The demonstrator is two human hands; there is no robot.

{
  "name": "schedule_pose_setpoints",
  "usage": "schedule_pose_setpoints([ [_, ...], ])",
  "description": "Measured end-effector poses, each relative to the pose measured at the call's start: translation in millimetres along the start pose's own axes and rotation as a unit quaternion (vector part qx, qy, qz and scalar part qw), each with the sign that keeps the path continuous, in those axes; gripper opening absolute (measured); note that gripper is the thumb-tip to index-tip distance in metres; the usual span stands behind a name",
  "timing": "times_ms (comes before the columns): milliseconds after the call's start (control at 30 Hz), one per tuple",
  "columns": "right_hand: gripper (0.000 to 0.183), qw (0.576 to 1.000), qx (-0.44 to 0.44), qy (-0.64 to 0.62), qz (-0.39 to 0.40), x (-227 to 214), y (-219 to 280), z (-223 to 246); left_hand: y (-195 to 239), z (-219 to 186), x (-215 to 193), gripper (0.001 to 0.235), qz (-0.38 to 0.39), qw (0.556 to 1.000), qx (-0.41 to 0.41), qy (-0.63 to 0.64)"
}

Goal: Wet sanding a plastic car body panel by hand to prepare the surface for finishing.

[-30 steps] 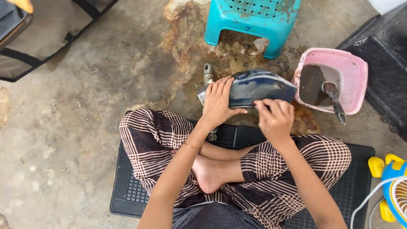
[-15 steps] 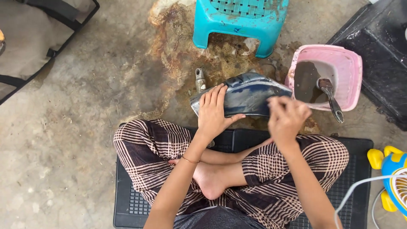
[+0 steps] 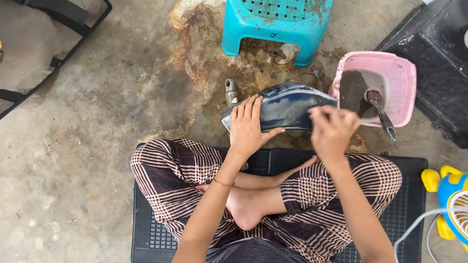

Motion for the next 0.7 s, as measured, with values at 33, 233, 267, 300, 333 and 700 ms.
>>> schedule_pose_setpoints([
  [33,0.011,1.0,-0.002,0.0,0.0,-6.7,2.0,11.3,0.3,-1.4,0.9,0.104,-0.001,1.0,-0.002,0.001],
  [233,0.01,1.0,-0.014,0.014,0.002,-27.7,-9.4,34.9,-1.3,0.4,-0.7,0.103,-0.019,1.0,-0.001,0.007],
  [267,0.011,0.999,-0.024,-0.011,0.022,-23.1,-3.5,43.9,-0.8,0.1,1.3,0.104,-0.018,1.0,-0.002,0.005],
  [300,0.013,0.998,-0.035,-0.037,0.041,-18.4,2.7,52.8,-0.4,-0.3,3.5,0.105,-0.017,1.0,-0.003,0.004],
  [333,0.013,0.998,-0.03,-0.038,0.043,-17.7,3.9,46.5,1.8,0.2,1.1,0.105,-0.012,1.0,-0.001,0.003],
  [700,0.016,0.998,0.002,0.055,0.018,-23.2,3.2,22.7,-1.1,-2.5,-1.9,0.103,-0.014,1.0,-0.007,0.015],
])
Point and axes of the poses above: each hand's wrist, its own y-axis away from the middle knuckle, its own x-axis out of the palm, z = x × y, the point moved 5 cm from there along -y, towards the middle knuckle, and after that the axes turned 8 degrees about -y, right-handed, at the moved point
